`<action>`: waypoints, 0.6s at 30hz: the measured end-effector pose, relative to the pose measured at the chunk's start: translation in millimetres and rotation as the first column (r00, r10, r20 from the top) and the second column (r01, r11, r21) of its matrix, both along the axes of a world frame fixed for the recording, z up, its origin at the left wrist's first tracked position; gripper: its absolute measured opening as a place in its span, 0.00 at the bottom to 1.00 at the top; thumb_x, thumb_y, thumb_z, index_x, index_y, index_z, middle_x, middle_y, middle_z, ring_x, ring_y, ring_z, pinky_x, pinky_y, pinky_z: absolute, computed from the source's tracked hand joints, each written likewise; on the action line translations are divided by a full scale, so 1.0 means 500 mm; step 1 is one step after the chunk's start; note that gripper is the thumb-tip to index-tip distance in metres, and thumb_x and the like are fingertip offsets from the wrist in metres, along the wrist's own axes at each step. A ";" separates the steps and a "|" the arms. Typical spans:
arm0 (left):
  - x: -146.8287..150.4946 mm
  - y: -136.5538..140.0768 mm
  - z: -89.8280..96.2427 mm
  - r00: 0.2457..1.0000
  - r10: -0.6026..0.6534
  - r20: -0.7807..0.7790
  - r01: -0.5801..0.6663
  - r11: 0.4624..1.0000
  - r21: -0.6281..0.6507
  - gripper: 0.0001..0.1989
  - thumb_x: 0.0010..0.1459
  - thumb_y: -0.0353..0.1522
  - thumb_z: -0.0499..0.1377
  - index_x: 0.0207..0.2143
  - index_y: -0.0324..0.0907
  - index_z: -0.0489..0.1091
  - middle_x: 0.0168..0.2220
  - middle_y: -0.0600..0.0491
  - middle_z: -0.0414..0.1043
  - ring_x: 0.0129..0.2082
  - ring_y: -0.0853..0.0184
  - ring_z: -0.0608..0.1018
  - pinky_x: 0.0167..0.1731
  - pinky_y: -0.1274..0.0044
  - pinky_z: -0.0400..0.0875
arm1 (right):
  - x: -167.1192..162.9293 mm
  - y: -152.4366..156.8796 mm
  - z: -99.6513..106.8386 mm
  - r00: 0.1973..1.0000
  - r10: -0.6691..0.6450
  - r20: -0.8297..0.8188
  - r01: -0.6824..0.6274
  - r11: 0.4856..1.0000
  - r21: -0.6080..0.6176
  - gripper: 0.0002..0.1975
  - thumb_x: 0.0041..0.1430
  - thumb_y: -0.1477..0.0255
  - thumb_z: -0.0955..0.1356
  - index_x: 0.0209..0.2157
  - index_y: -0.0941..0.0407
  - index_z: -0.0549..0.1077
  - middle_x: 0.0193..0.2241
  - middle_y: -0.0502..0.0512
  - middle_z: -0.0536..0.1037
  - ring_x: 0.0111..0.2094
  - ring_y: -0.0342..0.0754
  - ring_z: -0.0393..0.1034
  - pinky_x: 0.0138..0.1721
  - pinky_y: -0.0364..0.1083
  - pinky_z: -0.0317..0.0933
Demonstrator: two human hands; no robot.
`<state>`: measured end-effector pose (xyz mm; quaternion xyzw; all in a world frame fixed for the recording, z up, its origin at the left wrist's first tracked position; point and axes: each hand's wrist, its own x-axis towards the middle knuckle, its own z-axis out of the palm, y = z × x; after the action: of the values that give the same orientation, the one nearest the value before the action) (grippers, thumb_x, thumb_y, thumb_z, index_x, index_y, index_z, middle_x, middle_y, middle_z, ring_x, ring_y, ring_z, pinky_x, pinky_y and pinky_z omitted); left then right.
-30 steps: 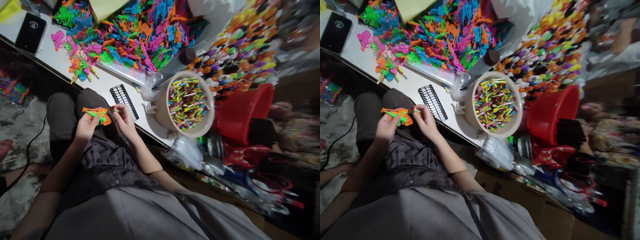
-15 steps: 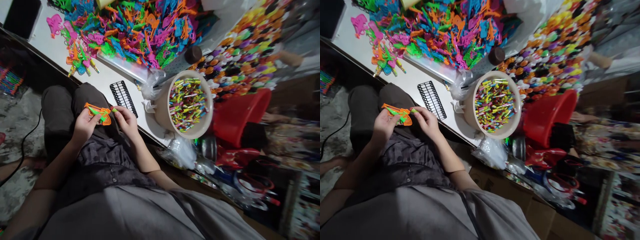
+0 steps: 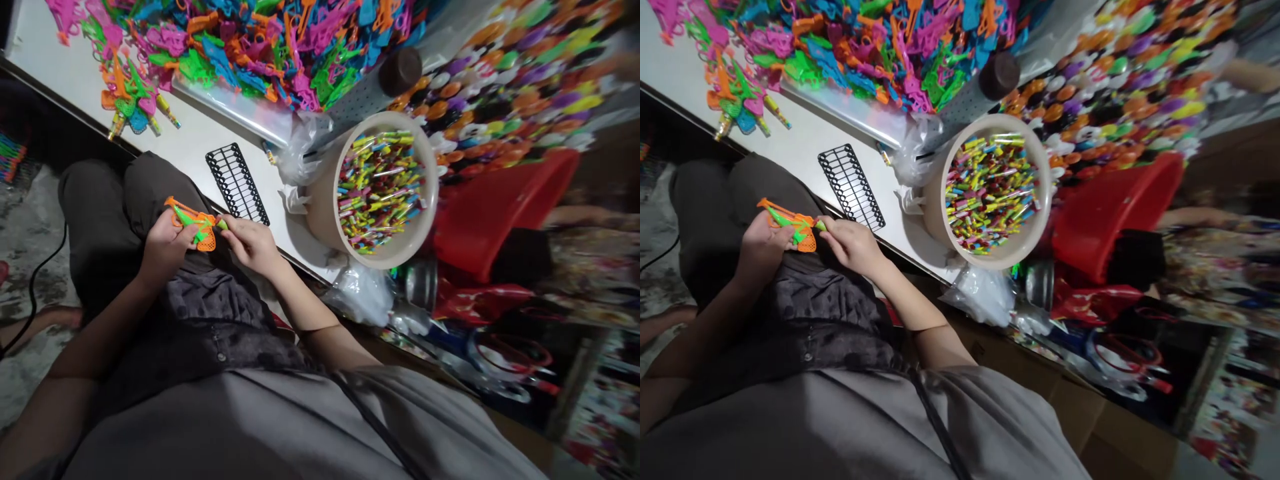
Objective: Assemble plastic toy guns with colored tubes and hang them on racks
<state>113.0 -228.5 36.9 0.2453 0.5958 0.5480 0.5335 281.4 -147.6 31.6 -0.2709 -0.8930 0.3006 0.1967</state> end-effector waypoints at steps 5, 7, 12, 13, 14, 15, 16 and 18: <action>0.015 0.024 0.007 0.996 -0.061 -0.061 0.058 0.997 -0.053 0.13 0.53 0.37 0.58 0.37 0.39 0.64 0.29 0.54 0.72 0.28 0.69 0.76 0.27 0.79 0.72 | 0.020 -0.005 -0.012 0.998 -0.029 0.052 0.026 0.998 0.058 0.19 0.66 0.66 0.56 0.49 0.59 0.71 0.35 0.60 0.78 0.35 0.46 0.73 0.38 0.43 0.67; 0.019 0.039 0.002 0.992 -0.083 -0.090 0.077 0.995 -0.070 0.12 0.53 0.37 0.58 0.37 0.39 0.64 0.28 0.54 0.71 0.27 0.70 0.75 0.26 0.80 0.70 | 0.021 -0.007 -0.015 0.994 -0.076 0.073 0.074 0.997 0.025 0.20 0.66 0.65 0.56 0.49 0.60 0.71 0.35 0.60 0.78 0.36 0.47 0.74 0.38 0.43 0.67; -0.033 0.122 -0.003 0.963 -0.177 -0.205 0.176 0.984 -0.019 0.14 0.52 0.38 0.61 0.36 0.37 0.67 0.31 0.53 0.74 0.31 0.70 0.76 0.35 0.77 0.72 | 0.020 0.059 -0.028 0.994 -0.088 0.058 0.097 0.980 -0.174 0.21 0.66 0.61 0.55 0.47 0.56 0.72 0.41 0.57 0.78 0.42 0.45 0.72 0.46 0.44 0.65; -0.060 0.148 -0.001 0.942 -0.154 -0.297 0.166 0.986 0.014 0.14 0.52 0.37 0.62 0.36 0.36 0.67 0.32 0.54 0.74 0.33 0.71 0.76 0.38 0.76 0.72 | 0.021 0.090 -0.037 0.991 -0.125 0.044 0.131 0.974 -0.187 0.21 0.66 0.60 0.55 0.46 0.56 0.73 0.41 0.56 0.77 0.43 0.46 0.71 0.48 0.46 0.64; -0.093 0.177 0.002 0.911 -0.106 -0.399 0.141 0.988 0.059 0.14 0.53 0.35 0.62 0.38 0.35 0.68 0.34 0.54 0.74 0.36 0.72 0.76 0.43 0.76 0.71 | 0.022 0.124 -0.050 0.981 -0.193 0.034 0.196 0.964 -0.179 0.21 0.66 0.60 0.55 0.46 0.56 0.72 0.42 0.57 0.76 0.45 0.46 0.69 0.50 0.48 0.63; -0.131 0.208 0.005 0.864 -0.046 -0.502 0.116 0.987 0.109 0.14 0.53 0.33 0.62 0.40 0.33 0.68 0.37 0.55 0.74 0.39 0.73 0.75 0.47 0.75 0.69 | 0.023 0.161 -0.066 0.959 -0.283 0.026 0.284 0.946 -0.154 0.20 0.66 0.61 0.55 0.45 0.56 0.72 0.43 0.58 0.75 0.47 0.47 0.68 0.52 0.50 0.61; -0.170 0.239 0.008 0.815 0.038 -0.578 0.069 0.984 0.163 0.16 0.53 0.31 0.63 0.42 0.32 0.66 0.39 0.56 0.74 0.40 0.73 0.75 0.47 0.75 0.69 | 0.024 0.197 -0.085 0.924 -0.382 0.017 0.381 0.917 -0.121 0.19 0.66 0.61 0.56 0.46 0.57 0.71 0.44 0.59 0.73 0.49 0.49 0.65 0.55 0.52 0.58; -0.245 0.299 0.013 0.746 0.106 -0.657 0.048 0.976 0.212 0.21 0.53 0.26 0.62 0.49 0.34 0.60 0.44 0.58 0.72 0.42 0.75 0.74 0.48 0.75 0.69 | 0.022 0.259 -0.123 0.854 -0.520 0.014 0.519 0.851 -0.078 0.17 0.66 0.64 0.57 0.47 0.58 0.68 0.46 0.61 0.70 0.52 0.51 0.62 0.57 0.56 0.54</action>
<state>-9.5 -79.0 43.5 0.4710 0.6875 0.4940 0.2479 292.6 -18.1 -29.9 -0.5083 -0.7735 0.2722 0.2631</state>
